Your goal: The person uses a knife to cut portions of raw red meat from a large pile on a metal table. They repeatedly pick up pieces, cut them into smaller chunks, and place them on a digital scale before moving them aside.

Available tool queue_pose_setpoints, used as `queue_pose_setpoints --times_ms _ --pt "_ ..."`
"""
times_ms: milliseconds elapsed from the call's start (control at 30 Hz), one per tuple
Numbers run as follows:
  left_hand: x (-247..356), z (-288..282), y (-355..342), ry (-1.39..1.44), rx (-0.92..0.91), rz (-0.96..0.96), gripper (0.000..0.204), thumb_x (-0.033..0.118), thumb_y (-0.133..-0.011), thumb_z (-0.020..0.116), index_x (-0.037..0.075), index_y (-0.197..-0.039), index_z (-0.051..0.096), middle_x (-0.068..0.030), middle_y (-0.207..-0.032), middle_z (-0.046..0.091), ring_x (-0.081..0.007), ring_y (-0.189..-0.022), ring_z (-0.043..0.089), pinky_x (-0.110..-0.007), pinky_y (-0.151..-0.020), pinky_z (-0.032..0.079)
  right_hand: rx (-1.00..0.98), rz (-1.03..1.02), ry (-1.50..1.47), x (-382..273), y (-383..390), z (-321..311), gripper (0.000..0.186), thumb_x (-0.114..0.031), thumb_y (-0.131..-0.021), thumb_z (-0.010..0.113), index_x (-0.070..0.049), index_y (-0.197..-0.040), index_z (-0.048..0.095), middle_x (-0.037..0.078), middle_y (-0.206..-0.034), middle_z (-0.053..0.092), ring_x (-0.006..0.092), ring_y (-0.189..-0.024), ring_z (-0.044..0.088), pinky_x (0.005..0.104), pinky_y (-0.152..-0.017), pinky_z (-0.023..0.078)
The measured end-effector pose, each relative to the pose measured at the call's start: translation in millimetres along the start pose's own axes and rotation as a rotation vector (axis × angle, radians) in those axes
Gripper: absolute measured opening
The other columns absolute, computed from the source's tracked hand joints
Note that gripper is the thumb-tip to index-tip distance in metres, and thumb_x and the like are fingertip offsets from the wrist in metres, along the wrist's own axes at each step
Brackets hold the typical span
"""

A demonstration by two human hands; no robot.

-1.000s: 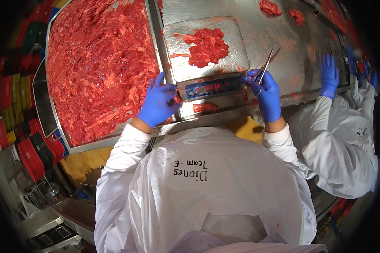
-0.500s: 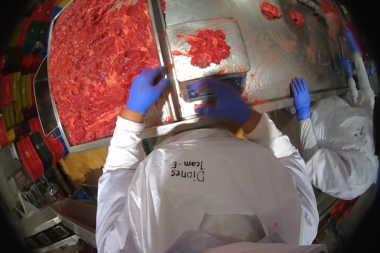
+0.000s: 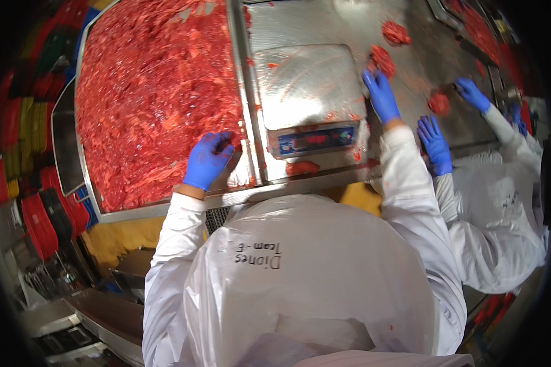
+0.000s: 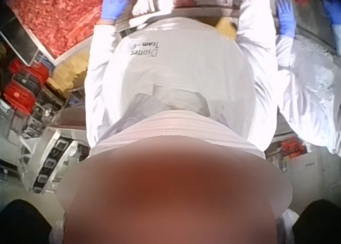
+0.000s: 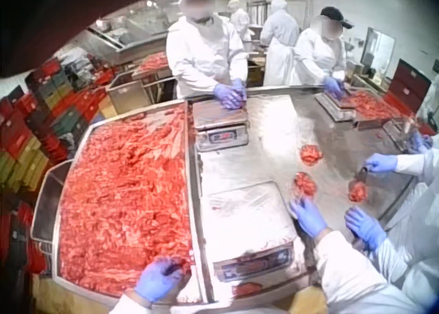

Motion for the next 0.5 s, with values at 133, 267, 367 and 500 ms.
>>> queue_pose_setpoints --times_ms 133,267,367,500 --pt "-21 -75 -40 -0.004 0.31 -0.013 0.033 0.02 -0.09 0.074 0.004 -0.119 0.072 -0.0156 -0.108 0.071 -0.0273 -0.098 0.071 -0.037 -0.089 0.056 0.005 0.043 0.08 32 123 -9 0.052 -0.016 -0.099 0.068 0.003 -0.143 0.049 0.016 -0.134 0.063 0.0241 -0.119 0.062 0.0363 -0.105 0.046" --pt "-86 -198 -102 -0.502 0.583 -0.161 0.063 0.04 -0.086 0.078 0.0 -0.133 0.064 -0.0239 -0.123 0.069 -0.0285 -0.104 0.072 -0.038 -0.091 0.058 0.0 -0.025 0.326 11 205 12 0.062 -0.026 -0.09 0.079 0.002 -0.138 0.053 0.016 -0.122 0.067 0.0248 -0.108 0.064 0.036 -0.096 0.05" --pt "-120 -206 -109 -0.208 0.32 -0.51 0.071 0.045 -0.084 0.081 -0.003 -0.132 0.062 -0.0249 -0.123 0.069 -0.0291 -0.102 0.072 -0.038 -0.087 0.058 0.012 -0.192 0.646 12 208 15 0.07 -0.034 -0.082 0.085 0.0 -0.135 0.055 0.02 -0.114 0.067 0.0344 -0.102 0.066 0.0423 -0.09 0.053" --pt "-154 -172 -94 -0.075 0.11 -0.628 0.072 0.045 -0.082 0.082 -0.009 -0.127 0.062 -0.0232 -0.113 0.071 -0.0292 -0.098 0.072 -0.038 -0.085 0.058 0.012 -0.154 0.706 8 208 16 0.07 -0.039 -0.08 0.085 -0.002 -0.132 0.057 0.019 -0.111 0.068 0.0366 -0.1 0.067 0.0455 -0.087 0.053"
Point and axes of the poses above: each hand's wrist, its own y-axis away from the middle knuckle, its own z-axis out of the palm, x = y × z, the point moved 2 cm from there along -y, towards the middle knuckle
